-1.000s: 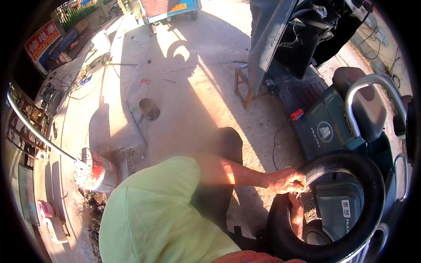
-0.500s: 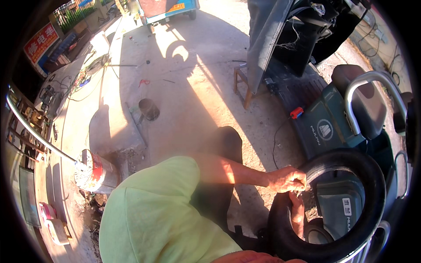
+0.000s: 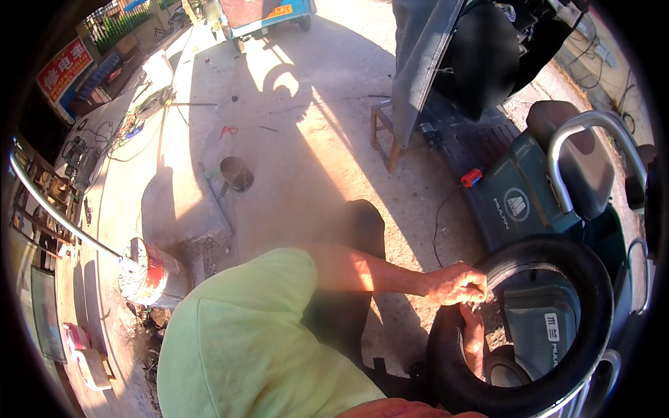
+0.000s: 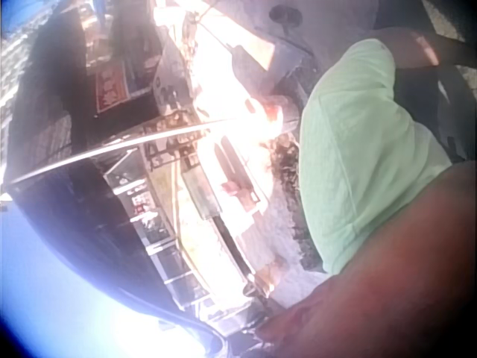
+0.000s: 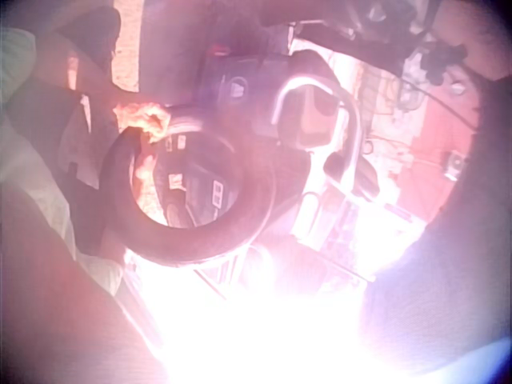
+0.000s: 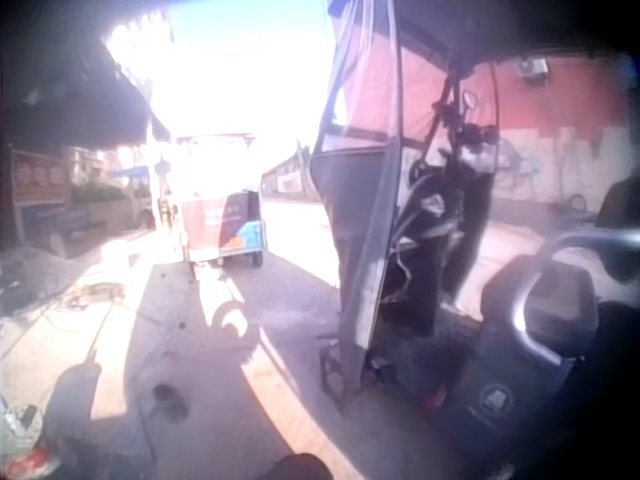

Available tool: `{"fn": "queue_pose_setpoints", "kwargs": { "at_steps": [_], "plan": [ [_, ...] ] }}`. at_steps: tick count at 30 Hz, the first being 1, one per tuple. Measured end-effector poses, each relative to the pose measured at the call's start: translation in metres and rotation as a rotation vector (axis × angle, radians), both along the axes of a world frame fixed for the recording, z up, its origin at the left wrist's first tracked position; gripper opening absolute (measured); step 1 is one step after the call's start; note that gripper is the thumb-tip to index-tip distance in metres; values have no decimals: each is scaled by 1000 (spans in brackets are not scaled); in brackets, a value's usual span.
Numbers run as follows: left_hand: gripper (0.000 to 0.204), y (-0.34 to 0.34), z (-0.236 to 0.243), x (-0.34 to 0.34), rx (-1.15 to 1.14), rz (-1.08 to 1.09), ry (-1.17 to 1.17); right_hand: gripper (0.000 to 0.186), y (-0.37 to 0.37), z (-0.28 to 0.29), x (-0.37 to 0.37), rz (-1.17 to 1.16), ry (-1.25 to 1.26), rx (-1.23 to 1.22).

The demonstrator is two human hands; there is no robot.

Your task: The person uses a rotary tool to buff the surface of an inner tube, inserts a metal tool into the tube's valve stem, and wipes the tube surface.

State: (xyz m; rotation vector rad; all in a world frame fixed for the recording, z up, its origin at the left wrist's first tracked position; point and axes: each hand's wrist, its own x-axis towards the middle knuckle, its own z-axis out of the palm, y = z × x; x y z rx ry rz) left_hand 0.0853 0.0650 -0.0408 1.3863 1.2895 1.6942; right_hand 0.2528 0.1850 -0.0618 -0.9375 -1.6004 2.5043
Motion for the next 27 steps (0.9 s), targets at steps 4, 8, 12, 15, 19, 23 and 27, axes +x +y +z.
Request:
{"fn": "queue_pose_setpoints", "kwargs": {
  "at_steps": [4,8,12,15,19,23,27],
  "plan": [
    [8,0,2,1,6,8,33,51,0,4,0,-7,-19,-10],
    [8,1,-2,0,-48,-22,-24,51,-7,11,-3,-17,-5,-11],
    [8,2,-4,1,-50,-15,-19,51,-1,3,-1,5,13,2],
    [9,2,-3,1,-54,-8,-9,51,-1,4,-1,7,9,14],
    [9,0,0,0,-37,-4,-2,51,-3,7,-2,-5,-8,18],
    [8,-1,3,1,-20,-6,-7,41,-7,11,-4,-42,-2,-11],
    [8,-2,4,1,-37,-3,0,40,-7,11,-4,-37,14,-31]
  ]
}}
